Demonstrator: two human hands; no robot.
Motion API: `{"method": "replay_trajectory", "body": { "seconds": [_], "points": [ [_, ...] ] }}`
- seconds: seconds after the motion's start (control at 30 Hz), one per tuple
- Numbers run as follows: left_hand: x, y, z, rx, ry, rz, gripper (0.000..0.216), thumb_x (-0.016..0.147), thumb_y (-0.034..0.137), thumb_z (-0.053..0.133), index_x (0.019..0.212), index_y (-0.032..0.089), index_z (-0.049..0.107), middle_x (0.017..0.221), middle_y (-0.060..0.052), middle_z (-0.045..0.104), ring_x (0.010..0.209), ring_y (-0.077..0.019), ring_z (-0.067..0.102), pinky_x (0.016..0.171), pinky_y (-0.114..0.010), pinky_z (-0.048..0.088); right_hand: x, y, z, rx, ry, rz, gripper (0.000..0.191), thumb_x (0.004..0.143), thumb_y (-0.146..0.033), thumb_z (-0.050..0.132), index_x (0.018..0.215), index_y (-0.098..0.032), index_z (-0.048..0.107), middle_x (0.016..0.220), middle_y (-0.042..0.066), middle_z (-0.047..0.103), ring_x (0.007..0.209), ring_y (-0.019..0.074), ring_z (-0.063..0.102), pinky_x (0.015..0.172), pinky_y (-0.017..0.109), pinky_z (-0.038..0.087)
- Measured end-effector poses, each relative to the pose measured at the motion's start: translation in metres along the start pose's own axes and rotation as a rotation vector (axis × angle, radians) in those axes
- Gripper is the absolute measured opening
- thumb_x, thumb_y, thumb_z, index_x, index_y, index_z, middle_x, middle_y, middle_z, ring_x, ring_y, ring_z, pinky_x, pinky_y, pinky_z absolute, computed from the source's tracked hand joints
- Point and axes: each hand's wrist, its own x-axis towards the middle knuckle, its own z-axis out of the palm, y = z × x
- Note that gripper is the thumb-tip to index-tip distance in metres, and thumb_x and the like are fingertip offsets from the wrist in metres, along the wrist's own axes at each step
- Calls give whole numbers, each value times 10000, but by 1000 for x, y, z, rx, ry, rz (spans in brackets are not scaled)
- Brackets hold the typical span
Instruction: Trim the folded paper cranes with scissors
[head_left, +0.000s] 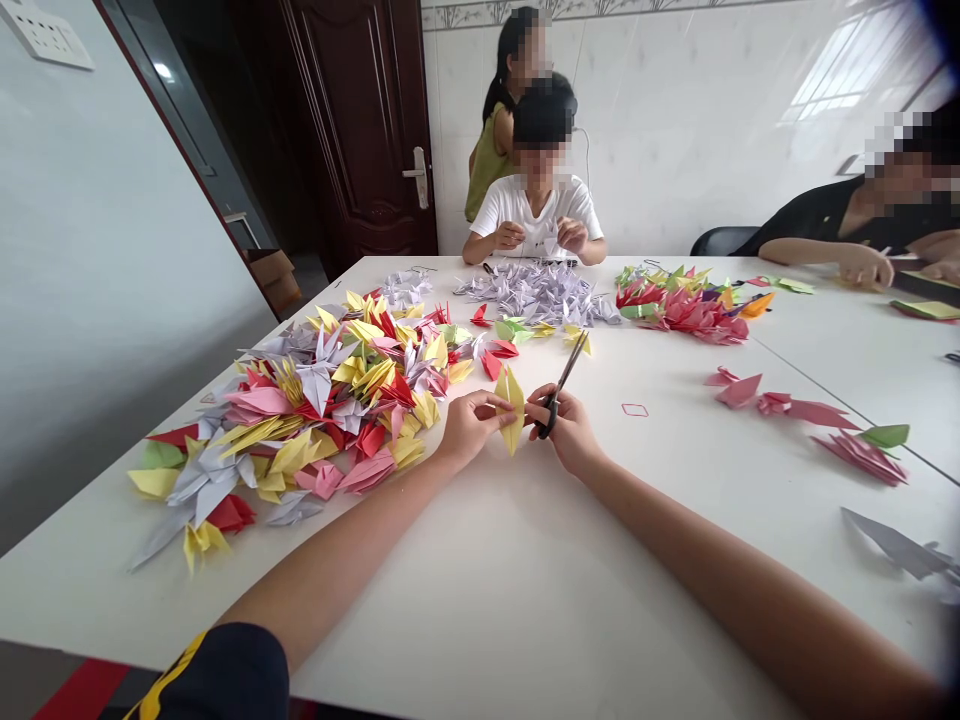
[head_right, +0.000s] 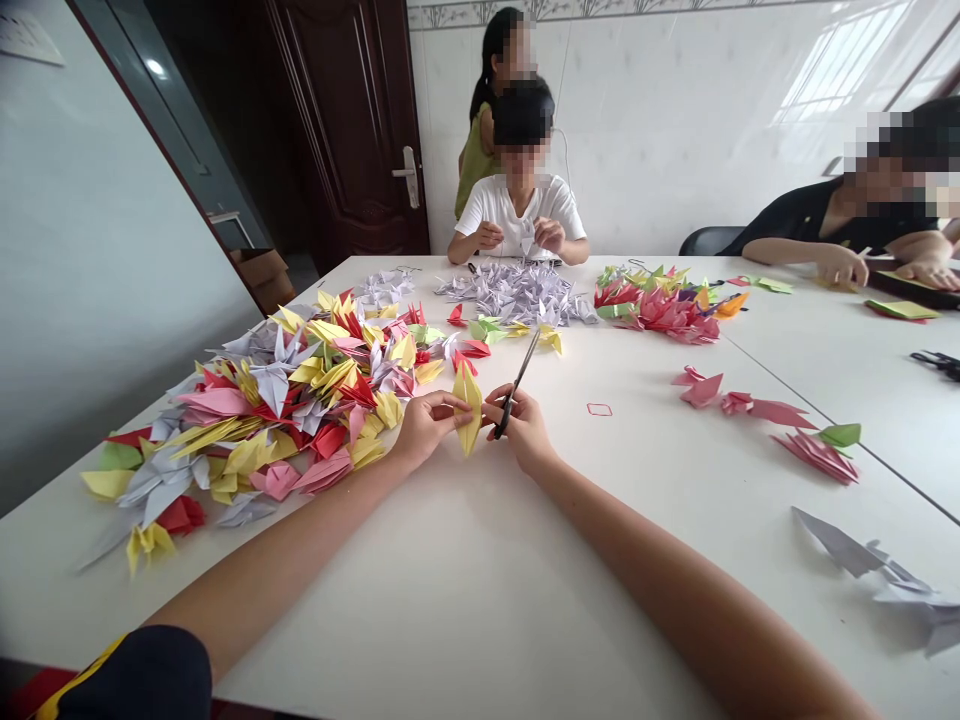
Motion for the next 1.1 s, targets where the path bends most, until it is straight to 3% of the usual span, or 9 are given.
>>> {"method": "replay_trajectory", "body": {
  "seconds": [0.13,0.27,0.43,0.67,0.87,1.0,1.1],
  "points": [
    [0,-1,3,-87,-1,-34,410,608,389,880,853,166,639,784,-39,713,700,-170,689,684,-285,540,0,2,0,-40,-12,-24,366,660,-404,851,824,-224,577,694,-36,608,628,163,657,495,246,461],
    [-1,0,5,-135,111,-70,533,561,337,907,945,194,567,817,-10,694,717,-163,696,665,-268,547,-1,2,1,-54,1,-50,367,659,-395,861,827,-227,582,669,-41,603,617,150,620,506,248,441],
    [-5,-1,9,-26,173,-90,365,598,389,874,738,157,628,797,-29,688,728,-183,701,659,-273,533,-2,0,5,-61,30,-42,387,642,-401,862,847,-230,581,680,-40,604,624,146,588,512,252,441],
    [-9,1,13,-49,89,-57,416,778,555,706,751,140,728,775,-67,731,790,-210,696,724,-299,552,-7,-3,15,-96,115,-49,415,592,-356,875,807,-241,538,630,-60,565,531,124,510,452,251,425],
    [-7,1,12,-109,-24,-169,477,547,430,914,882,138,739,825,-80,750,758,-218,708,698,-298,532,-7,-3,13,-134,153,-64,400,600,-338,869,746,-242,509,593,-60,551,496,120,497,428,251,410],
    [-2,-4,8,-132,45,-217,423,585,457,886,820,140,734,772,-72,739,738,-210,692,700,-304,517,-7,-6,12,-131,133,-54,418,599,-376,874,798,-236,535,620,-41,600,553,159,605,442,251,420],
    [1,-6,5,-35,126,-134,374,588,442,880,762,148,728,810,-67,737,784,-197,675,736,-296,511,-7,-6,13,-124,109,-46,450,587,-388,883,855,-231,557,662,-29,638,577,172,638,456,254,431]
  ]
}}
